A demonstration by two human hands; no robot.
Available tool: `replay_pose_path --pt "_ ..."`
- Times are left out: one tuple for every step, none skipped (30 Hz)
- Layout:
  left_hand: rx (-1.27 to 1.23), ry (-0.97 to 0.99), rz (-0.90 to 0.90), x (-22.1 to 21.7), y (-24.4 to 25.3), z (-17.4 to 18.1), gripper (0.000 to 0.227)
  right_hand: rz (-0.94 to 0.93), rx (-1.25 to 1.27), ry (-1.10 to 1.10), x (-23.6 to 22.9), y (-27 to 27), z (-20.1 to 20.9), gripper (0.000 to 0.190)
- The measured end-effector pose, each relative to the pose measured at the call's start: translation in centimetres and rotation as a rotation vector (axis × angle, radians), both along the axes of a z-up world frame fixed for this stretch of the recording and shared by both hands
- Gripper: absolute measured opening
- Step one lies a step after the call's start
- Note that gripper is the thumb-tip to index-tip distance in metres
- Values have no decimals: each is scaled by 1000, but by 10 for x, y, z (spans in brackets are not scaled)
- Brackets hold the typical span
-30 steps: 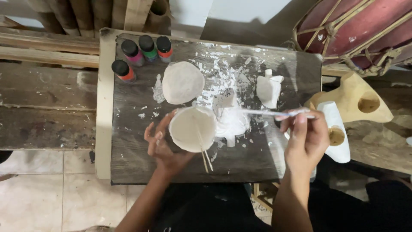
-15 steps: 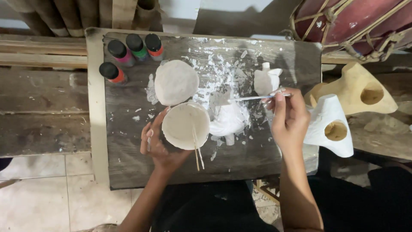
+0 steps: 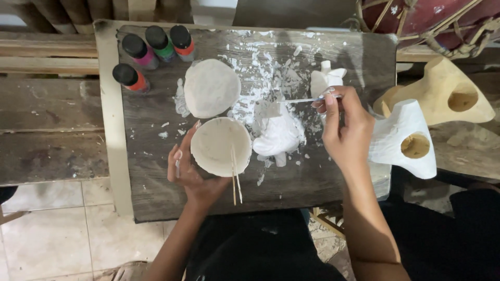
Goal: Applying white plaster paste to a molded sculpture using a wooden stick for detailed crafting.
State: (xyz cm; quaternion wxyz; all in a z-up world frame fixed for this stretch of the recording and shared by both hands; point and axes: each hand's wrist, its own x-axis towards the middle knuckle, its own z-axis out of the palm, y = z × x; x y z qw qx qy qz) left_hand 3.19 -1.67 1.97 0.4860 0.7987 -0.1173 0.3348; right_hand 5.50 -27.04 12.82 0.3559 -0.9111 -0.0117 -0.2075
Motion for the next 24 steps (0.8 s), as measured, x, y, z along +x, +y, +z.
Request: replay_pose_path --pt "1 2 -1 -2 1 0 100 -1 1 2 -2 0 3 16" --pt "2 16 -15 -3 2 1 102 14 9 13 -4 1 7 16" --pt "3 31 -30 -4 3 2 103 29 18 23 -7 1 10 16" --pt "1 32 -36 -6 3 1 103 23 16 24 -11 2 13 16" --pt "17 34 -17 -9 4 1 101 23 10 46 -16 4 15 16" --pt "35 24 3 -6 4 1 99 25 6 55 -17 5 18 16" --pt "36 11 -1 -3 4 -1 99 21 7 43 -15 4 17 16" --pt "40 90 33 -9 3 -3 102 2 20 26 -19 3 17 16" --pt "45 168 68 -14 3 -4 106 -16 33 10 -24 2 17 16" --pt "47 158 68 -14 2 -3 106 -17 36 -1 -28 1 18 16" --pt "26 156 47 -13 1 -1 105 -41 56 -21 -32 0 20 16" --pt "5 163 23 -17 0 1 105 -68 75 -31 -40 -2 22 15" --pt "7 162 19 -21 3 0 105 -72 77 -32 -43 0 22 15" --pt "39 193 16 -21 6 -2 108 -78 88 -36 -45 3 22 16" --pt "71 222 13 -21 9 -4 111 -83 98 -41 -48 5 21 16" --pt "72 217 9 -20 9 -2 111 -87 99 -46 -50 5 20 16" --pt "76 194 33 -19 9 0 109 -97 93 -45 -52 6 19 17" --pt "83 179 61 -21 10 3 108 -104 90 -36 -56 8 17 17" --pt "87 181 61 -26 13 4 108 -104 94 -33 -62 11 18 17" --pt "37 114 6 -23 13 4 110 -120 98 -53 -64 13 18 17" --pt "-12 46 -50 -21 14 4 118 -137 103 -74 -66 14 18 16" --pt "-14 47 -50 -19 16 4 118 -136 100 -73 -66 13 17 16" --pt "5 7 -61 -17 19 3 119 -147 91 -95 -66 12 15 16" --pt "31 -29 -66 -17 24 4 121 -153 90 -112 -67 13 13 17"
